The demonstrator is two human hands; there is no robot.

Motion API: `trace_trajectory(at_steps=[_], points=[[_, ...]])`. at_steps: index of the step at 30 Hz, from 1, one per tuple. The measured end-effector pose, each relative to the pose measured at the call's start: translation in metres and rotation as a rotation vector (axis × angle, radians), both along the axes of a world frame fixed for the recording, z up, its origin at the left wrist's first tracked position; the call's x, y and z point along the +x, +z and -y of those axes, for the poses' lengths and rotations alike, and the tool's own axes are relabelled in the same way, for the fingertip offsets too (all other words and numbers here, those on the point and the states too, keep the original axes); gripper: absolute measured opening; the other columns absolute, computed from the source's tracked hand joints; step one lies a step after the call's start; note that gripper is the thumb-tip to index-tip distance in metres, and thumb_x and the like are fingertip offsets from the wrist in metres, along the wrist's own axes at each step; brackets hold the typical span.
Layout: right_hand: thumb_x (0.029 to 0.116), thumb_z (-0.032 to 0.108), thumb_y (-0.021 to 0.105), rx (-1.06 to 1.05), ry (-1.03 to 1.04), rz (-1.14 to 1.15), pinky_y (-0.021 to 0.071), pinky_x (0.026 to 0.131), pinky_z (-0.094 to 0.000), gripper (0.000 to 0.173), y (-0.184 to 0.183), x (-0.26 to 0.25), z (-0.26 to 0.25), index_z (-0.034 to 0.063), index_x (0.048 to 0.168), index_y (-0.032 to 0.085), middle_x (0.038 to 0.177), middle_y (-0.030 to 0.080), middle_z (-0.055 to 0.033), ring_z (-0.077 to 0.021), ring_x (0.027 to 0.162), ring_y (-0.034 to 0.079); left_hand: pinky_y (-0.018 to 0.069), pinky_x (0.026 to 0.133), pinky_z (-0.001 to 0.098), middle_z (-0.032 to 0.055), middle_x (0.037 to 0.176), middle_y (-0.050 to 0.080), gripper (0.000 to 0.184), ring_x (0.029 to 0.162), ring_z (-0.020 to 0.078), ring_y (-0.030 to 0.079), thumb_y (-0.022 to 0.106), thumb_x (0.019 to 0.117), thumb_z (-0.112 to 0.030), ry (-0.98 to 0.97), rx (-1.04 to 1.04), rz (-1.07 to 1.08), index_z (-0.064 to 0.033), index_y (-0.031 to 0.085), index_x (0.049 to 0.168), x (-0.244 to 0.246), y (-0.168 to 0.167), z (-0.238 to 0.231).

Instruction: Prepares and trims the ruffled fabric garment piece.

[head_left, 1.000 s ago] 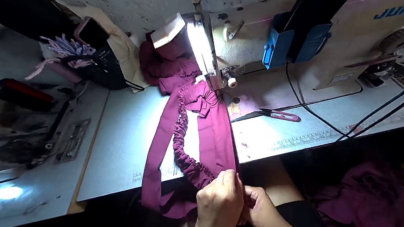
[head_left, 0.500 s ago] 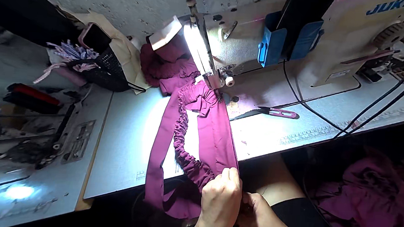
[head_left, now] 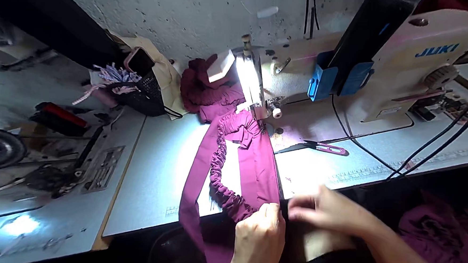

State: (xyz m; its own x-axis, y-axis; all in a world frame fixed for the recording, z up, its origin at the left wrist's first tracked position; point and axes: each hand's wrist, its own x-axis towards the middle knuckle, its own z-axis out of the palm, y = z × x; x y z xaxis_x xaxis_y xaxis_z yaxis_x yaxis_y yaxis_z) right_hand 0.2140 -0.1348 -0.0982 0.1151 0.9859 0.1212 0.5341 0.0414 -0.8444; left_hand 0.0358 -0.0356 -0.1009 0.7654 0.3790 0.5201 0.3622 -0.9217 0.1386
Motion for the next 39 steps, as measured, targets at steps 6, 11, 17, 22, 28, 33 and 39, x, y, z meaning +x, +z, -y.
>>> trace_trajectory(at_steps=[6, 11, 17, 22, 28, 33, 39], points=[[0.0943, 0.008, 0.065, 0.118, -0.17, 0.487, 0.0516, 0.099, -0.0485, 0.029, -0.011, 0.068, -0.111, 0.0125, 0.12, 0.076, 0.114, 0.069, -0.0135, -0.0302, 0.111, 0.065, 0.0456, 0.041, 0.027, -0.001, 0.063, 0.064, 0.017, 0.049, 0.0108, 0.061, 0.06, 0.0874, -0.018, -0.025, -0.028, 0.06, -0.0106, 0.073, 0.08, 0.008, 0.013, -0.003], [0.0933, 0.009, 0.066, 0.271, -0.084, 0.562, 0.0521, 0.095, -0.0483, 0.02, -0.019, 0.083, -0.134, 0.0116, 0.107, 0.08, 0.109, 0.071, -0.0112, -0.0288, 0.106, 0.066, 0.0467, 0.044, 0.0249, -0.0013, 0.067, 0.068, 0.016, 0.052, 0.0086, 0.062, 0.062, 0.0882, -0.018, -0.042, -0.106, 0.076, -0.0107, 0.075, 0.082, -0.002, 0.022, -0.014], [0.0926, 0.007, 0.066, 0.357, -0.102, 0.549, 0.0531, 0.096, -0.0439, 0.021, -0.029, 0.087, -0.14, 0.0093, 0.108, 0.08, 0.11, 0.073, -0.0107, -0.0268, 0.108, 0.067, 0.049, 0.051, 0.0227, 0.0019, 0.073, 0.072, 0.017, 0.057, 0.0066, 0.062, 0.063, 0.0927, -0.018, -0.068, -0.241, 0.061, -0.0077, 0.076, 0.09, -0.019, 0.044, -0.036], [0.0918, 0.002, 0.064, 0.409, -0.199, 0.517, 0.0545, 0.092, -0.0461, 0.017, -0.033, 0.082, -0.149, 0.0046, 0.098, 0.08, 0.098, 0.073, -0.0131, -0.0304, 0.1, 0.068, 0.0464, 0.052, 0.0232, 0.003, 0.072, 0.07, 0.02, 0.058, 0.0077, 0.061, 0.062, 0.0953, -0.022, -0.061, -0.235, 0.003, -0.0078, 0.075, 0.092, -0.038, 0.044, -0.059], [0.0898, 0.001, 0.061, 0.412, -0.111, 0.476, 0.0505, 0.091, -0.0498, 0.018, -0.034, 0.082, -0.153, 0.0069, 0.093, 0.078, 0.102, 0.071, -0.0096, -0.0261, 0.102, 0.066, 0.0455, 0.052, 0.02, 0.0012, 0.07, 0.069, 0.02, 0.058, 0.0053, 0.06, 0.061, 0.0948, -0.023, -0.085, -0.24, 0.034, -0.0088, 0.074, 0.09, -0.044, 0.035, -0.068], [0.0877, 0.008, 0.062, 0.393, -0.003, 0.542, 0.0471, 0.098, -0.0473, 0.018, -0.027, 0.065, -0.135, 0.0144, 0.093, 0.078, 0.109, 0.071, -0.0035, -0.0259, 0.114, 0.061, 0.043, 0.048, 0.0206, -0.0005, 0.066, 0.066, 0.018, 0.054, 0.0058, 0.057, 0.061, 0.0939, -0.02, -0.154, -0.21, 0.09, -0.0088, 0.074, 0.087, -0.023, 0.033, -0.055], [0.0921, 0.005, 0.058, 0.462, 0.047, 0.431, 0.0419, 0.111, -0.0457, 0.021, -0.035, 0.042, -0.089, 0.0089, 0.097, 0.078, 0.113, 0.075, -0.0063, -0.0201, 0.119, 0.065, 0.0423, 0.044, 0.0231, -0.0012, 0.064, 0.063, 0.02, 0.051, 0.0086, 0.058, 0.058, 0.0941, -0.019, -0.207, -0.138, 0.033, -0.0103, 0.072, 0.083, -0.008, 0.031, -0.043]])
